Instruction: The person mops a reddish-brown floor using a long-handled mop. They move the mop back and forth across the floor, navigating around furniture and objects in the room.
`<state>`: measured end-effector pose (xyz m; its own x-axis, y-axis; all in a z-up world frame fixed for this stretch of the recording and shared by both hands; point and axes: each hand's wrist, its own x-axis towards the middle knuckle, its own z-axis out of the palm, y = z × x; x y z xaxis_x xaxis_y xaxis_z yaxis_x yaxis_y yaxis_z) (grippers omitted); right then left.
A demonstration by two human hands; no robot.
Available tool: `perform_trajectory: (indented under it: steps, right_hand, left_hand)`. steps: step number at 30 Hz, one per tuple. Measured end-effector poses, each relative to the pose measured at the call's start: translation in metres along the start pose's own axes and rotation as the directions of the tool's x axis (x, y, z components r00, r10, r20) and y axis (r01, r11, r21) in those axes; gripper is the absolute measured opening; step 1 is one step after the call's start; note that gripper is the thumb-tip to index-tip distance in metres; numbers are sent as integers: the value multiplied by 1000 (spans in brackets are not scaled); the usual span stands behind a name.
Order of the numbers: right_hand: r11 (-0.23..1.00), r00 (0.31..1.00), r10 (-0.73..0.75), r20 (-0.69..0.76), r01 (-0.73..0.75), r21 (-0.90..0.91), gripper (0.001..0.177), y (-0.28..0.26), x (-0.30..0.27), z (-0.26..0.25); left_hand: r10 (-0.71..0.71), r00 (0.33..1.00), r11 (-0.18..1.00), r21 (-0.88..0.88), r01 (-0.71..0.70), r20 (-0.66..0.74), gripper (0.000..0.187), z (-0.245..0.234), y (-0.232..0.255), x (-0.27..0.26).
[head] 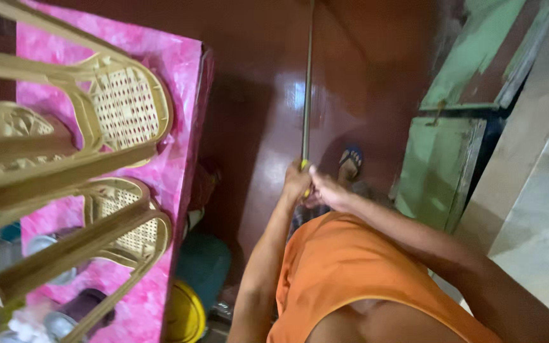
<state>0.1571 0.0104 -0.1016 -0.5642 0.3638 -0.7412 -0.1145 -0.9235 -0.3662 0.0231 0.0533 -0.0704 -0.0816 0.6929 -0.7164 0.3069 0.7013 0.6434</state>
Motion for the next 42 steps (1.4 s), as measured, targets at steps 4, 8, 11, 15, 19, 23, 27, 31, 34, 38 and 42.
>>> perform_trajectory:
  steps: [4,8,11,15,19,23,27,31,34,38,42]
  right_hand:
    - [929,983,-165,-78,182,323,72,-28,2,8]
    - [836,963,-238,-124,268,478,68,-37,-9,32]
    - [774,938,-246,-245,342,533,53,-34,6,44]
    - [769,863,-302,-404,471,432,22,-13,22,50]
    - [847,812,-171,-559,411,337,23,0,11,57]
    - [931,811,-140,-568,303,204,41,35,-36,60]
    - [966,807,15,-590,141,217,50,101,-105,54]
    - [978,834,-26,-552,134,157,51,217,-185,32]
    - [475,392,-865,-312,444,-760,42,326,-246,7]
    - [972,753,-45,-657,-118,-202,58,445,-344,-11]
    - [936,638,116,-761,-327,-132,58,465,-424,-11]
  left_hand:
    - [80,997,970,230,-79,4,37,12,27,38]
    - [120,985,924,350,-158,126,41,9,44,68]
    - [46,993,807,582,-102,110,46,16,34,114]
    - [78,990,729,671,-137,118,49,30,-2,143]
    - [146,975,727,650,-221,167,89,44,-14,118]
    - [-7,987,746,658,-103,162,88,71,-29,88]
    - [-58,987,752,657,-56,152,96,107,-72,66]
    - [-179,975,719,694,40,130,105,156,-126,36]
    - [-189,970,744,667,41,151,106,189,-164,-1]
    - [-270,937,797,597,89,221,107,228,-228,-88]
    - [-356,893,821,548,160,274,108,254,-272,-163]
